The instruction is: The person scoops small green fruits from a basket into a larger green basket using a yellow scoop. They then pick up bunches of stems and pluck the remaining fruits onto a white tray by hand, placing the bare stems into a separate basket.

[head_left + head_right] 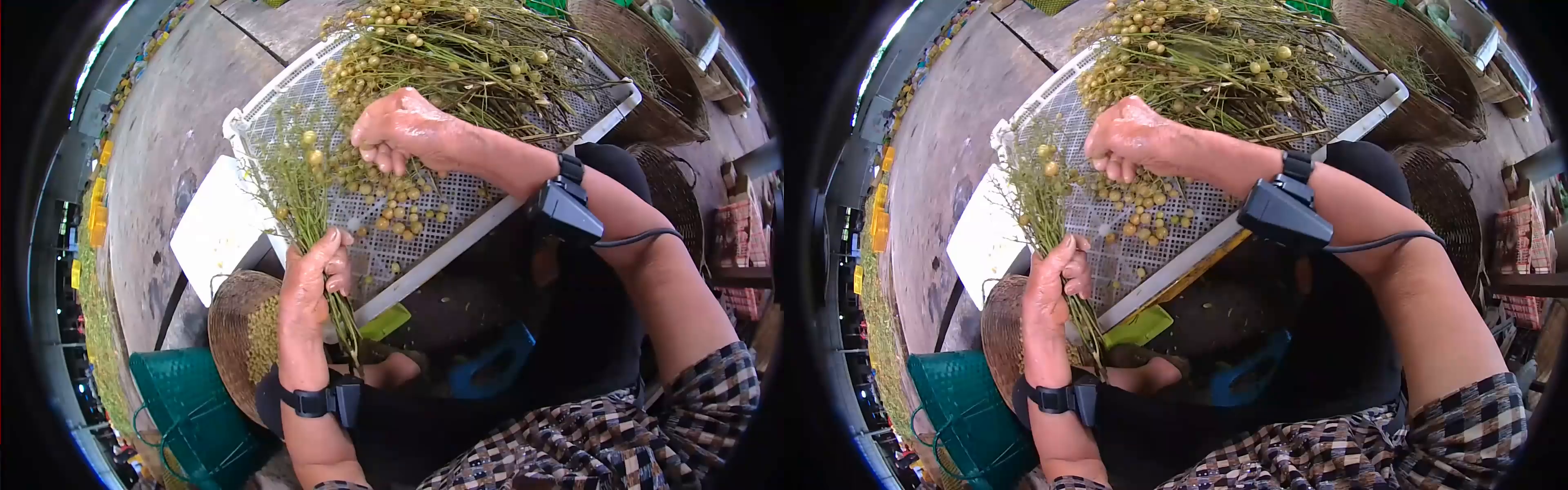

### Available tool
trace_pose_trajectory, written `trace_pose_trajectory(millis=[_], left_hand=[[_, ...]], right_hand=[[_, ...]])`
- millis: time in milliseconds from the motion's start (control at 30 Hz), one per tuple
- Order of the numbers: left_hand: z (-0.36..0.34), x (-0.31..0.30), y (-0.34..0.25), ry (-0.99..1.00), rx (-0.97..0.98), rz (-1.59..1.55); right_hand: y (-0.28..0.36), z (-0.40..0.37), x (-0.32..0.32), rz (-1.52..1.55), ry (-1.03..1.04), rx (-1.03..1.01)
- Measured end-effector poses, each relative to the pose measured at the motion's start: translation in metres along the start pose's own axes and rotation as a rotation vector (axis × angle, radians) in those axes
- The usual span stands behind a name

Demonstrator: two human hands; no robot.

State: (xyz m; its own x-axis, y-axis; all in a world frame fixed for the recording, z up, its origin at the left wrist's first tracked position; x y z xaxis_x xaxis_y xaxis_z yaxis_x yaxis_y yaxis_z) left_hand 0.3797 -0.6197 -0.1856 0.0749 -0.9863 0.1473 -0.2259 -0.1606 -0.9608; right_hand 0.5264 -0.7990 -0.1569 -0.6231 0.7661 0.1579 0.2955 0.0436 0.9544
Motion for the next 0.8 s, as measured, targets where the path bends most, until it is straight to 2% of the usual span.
trace_pose_trajectory(millis=[167,267,300,367,500,567,700,767,800], left_hand=[[-0.001,0.000,-0.002,0.090,0.013,-0.109],[-0.002,0.006,-0.002,0.183,-0.005,-0.212],[-0.003,0.008,-0.003,0.184,-0.005,-0.211],[-0.005,0.014,-0.003,0.212,-0.045,-0.347],[-0.005,0.013,0.006,0.145,-0.146,-0.367],[-0.004,0.011,0.013,0.098,-0.193,-0.288],[-0.003,0.012,0.017,0.113,-0.233,-0.365],[-0.003,0.010,0.017,0.106,-0.216,-0.338],[-0.003,0.008,0.016,0.099,-0.197,-0.311]], right_hand=[[-0.019,-0.003,0.005,-0.159,0.103,0.077],[-0.039,0.013,0.009,0.201,0.319,-0.098],[-0.042,0.017,0.009,0.202,0.318,-0.099],[-0.032,0.009,0.016,0.231,0.116,0.117],[-0.020,-0.001,0.029,0.192,0.245,0.032],[-0.018,0.001,0.030,0.040,0.122,0.020],[-0.018,0.004,0.030,-0.182,0.040,0.034],[-0.014,0.009,0.028,-0.433,0.034,-0.097],[-0.014,0.012,0.025,-0.432,0.035,-0.098]])
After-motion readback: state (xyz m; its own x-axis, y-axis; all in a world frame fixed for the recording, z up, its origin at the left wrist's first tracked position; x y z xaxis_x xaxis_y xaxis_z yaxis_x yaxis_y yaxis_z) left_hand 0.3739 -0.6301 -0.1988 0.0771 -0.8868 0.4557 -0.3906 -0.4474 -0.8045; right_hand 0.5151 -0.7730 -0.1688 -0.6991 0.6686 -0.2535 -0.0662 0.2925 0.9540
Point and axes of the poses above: each hand's wrist, its own z-axis towards the middle knuckle, its own x-axis out of the palm, y = z × x, the point moved 4 cm from there along z, towards the middle knuckle, and after that the axes turned 12 degrees about x, right-handed, at the moved point
